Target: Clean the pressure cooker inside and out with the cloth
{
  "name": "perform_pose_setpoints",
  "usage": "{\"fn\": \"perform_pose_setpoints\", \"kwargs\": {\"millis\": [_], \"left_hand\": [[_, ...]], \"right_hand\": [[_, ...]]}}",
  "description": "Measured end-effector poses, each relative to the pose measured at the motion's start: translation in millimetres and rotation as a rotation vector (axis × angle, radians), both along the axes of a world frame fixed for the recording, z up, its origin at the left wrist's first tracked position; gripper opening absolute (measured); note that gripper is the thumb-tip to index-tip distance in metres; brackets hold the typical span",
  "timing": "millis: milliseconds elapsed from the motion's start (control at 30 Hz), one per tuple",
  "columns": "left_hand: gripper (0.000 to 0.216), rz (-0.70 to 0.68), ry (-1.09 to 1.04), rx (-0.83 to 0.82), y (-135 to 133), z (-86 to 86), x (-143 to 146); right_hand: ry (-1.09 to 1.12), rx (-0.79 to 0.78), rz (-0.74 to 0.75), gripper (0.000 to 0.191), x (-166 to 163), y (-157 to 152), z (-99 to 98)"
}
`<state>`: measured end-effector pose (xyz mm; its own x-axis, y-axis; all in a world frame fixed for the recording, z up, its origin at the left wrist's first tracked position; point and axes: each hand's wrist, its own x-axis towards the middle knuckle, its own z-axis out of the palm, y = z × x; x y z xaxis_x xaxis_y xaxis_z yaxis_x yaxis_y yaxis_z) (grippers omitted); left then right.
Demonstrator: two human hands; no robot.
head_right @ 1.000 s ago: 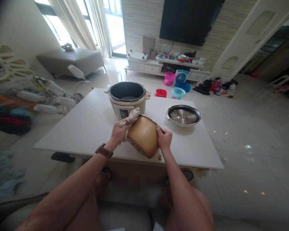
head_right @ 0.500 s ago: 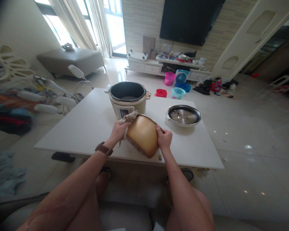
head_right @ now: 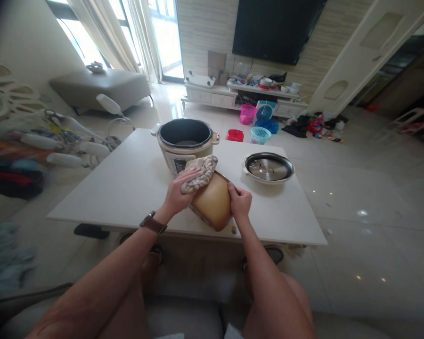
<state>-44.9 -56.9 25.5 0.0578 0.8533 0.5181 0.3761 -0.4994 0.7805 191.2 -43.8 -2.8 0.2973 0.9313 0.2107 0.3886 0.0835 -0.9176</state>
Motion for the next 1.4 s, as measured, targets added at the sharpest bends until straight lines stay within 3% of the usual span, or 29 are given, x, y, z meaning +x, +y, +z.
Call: {"fn": "perform_pose_setpoints", "kwargs": {"millis": [167, 233, 333, 467, 600, 767, 867, 1033, 1100, 1200, 1400], "left_hand": [[0.036, 0.255, -0.374, -0.535, 27.3, -28.2, -13.8], [0.032, 0.326, -0.44, -0.623, 33.1, -36.6, -18.3], [0.03, 0.35, -0.465, -0.599, 34.1, -39.4, -18.3], [0.029, 0.336, -0.429, -0.52, 25.0, -30.8, -7.5], [0.03, 0.264, -0.33, -0.385, 8.4, -19.7, 7.8], [0.041, 0.136, -0.269, -0.193, -0.9, -13.3, 16.0], [0.033, 0.165, -0.326, -0.315, 8.2, -19.6, 12.1], [0.029, 0.347, -0.51, -0.664, 29.2, -41.0, 2.8], [0.029, 0.394, -0.539, -0.723, 31.8, -44.7, 2.0], [0.03, 0.345, -0.502, -0.616, 26.5, -38.3, 4.4], [0.042, 0.027, -0.245, -0.098, 4.9, -10.3, 8.7]], "right_hand": [[0.012, -0.007, 0.009, 0.066, 2.3, -0.6, 0.5], [0.011, -0.016, 0.013, 0.065, 3.3, 0.2, 0.9], [-0.015, -0.017, 0.026, 0.065, 4.3, 2.2, 5.5], [-0.078, 0.032, 0.098, 0.063, 4.7, 3.6, 19.7], [-0.133, 0.013, 0.069, 0.067, 5.1, 1.2, 31.3], [-0.13, -0.033, 0.026, 0.072, 6.8, -2.8, 29.8], [-0.086, -0.01, 0.018, 0.071, 8.4, -2.9, 25.8], [-0.037, 0.019, 0.019, 0.07, 11.9, -0.6, 21.1], [-0.029, 0.028, 0.019, 0.07, 13.5, 0.5, 19.1], [-0.009, 0.025, 0.01, 0.07, 14.9, 1.8, 15.2], [-0.009, 0.045, -0.004, 0.069, 9.0, 1.0, 7.6]]}}
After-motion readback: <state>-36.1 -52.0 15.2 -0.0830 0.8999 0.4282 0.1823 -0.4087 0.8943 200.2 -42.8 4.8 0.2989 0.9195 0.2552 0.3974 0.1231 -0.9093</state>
